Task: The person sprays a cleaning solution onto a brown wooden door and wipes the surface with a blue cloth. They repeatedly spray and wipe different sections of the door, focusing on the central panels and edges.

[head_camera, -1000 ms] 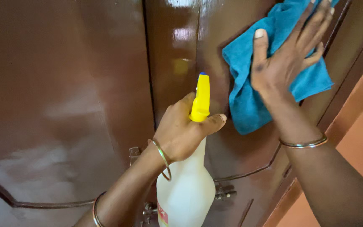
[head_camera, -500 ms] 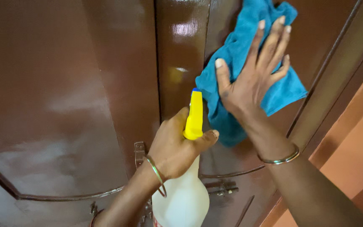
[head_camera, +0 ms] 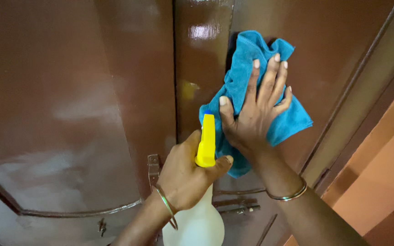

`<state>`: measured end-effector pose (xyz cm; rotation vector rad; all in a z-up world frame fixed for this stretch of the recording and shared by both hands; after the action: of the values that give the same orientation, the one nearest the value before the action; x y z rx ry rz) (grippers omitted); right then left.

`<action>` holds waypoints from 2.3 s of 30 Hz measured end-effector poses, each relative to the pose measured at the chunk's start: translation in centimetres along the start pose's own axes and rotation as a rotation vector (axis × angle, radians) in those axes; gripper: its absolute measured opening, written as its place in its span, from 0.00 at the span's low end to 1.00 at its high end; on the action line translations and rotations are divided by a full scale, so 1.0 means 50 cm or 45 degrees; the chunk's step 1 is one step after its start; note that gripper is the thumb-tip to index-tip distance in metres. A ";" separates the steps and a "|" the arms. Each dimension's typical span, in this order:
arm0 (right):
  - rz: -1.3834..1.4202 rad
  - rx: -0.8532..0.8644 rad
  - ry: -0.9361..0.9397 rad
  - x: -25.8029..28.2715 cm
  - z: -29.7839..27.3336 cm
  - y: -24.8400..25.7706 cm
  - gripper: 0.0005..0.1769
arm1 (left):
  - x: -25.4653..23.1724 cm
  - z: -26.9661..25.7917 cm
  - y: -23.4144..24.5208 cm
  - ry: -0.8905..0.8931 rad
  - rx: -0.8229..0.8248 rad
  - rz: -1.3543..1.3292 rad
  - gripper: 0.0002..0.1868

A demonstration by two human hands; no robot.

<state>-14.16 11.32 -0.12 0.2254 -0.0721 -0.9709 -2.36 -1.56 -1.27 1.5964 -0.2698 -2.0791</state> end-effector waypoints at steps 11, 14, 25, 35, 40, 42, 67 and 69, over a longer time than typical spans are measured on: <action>0.097 -0.050 -0.064 0.013 -0.066 -0.027 0.49 | 0.034 -0.011 0.003 0.107 -0.044 0.108 0.22; 0.109 -0.067 -0.087 0.019 -0.084 -0.032 0.50 | 0.043 -0.016 0.002 0.139 -0.033 0.085 0.21; 0.150 -0.100 -0.086 0.032 -0.171 -0.057 0.51 | 0.059 -0.022 0.015 0.179 -0.092 0.116 0.22; 0.075 -0.095 -0.013 0.072 -0.288 -0.087 0.51 | 0.082 -0.033 0.012 0.186 -0.129 0.027 0.19; 0.195 -0.034 0.046 0.095 -0.356 -0.103 0.47 | 0.093 -0.036 0.011 0.277 -0.150 0.075 0.20; 0.247 0.017 0.037 0.100 -0.380 -0.110 0.43 | 0.089 -0.039 0.014 0.257 -0.193 0.154 0.21; 0.150 -0.016 0.133 0.111 -0.248 -0.093 0.41 | 0.088 -0.088 -0.006 0.276 -0.271 -0.024 0.23; 0.180 -0.040 0.155 0.109 -0.203 -0.080 0.43 | 0.069 -0.092 -0.002 -0.009 -0.332 -0.008 0.24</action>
<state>-12.71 6.25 -11.10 0.2469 0.0382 -0.8150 1.32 -2.56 -5.59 1.4353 0.0056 -2.0297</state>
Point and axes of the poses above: each hand's wrist, its own z-axis towards the middle knuckle, its own y-axis out of the back of the hand, x = y × z, the point moved 5 cm from there along z, towards the middle knuckle, and after that the axes turned 5 degrees about y, right-handed, at the moved point
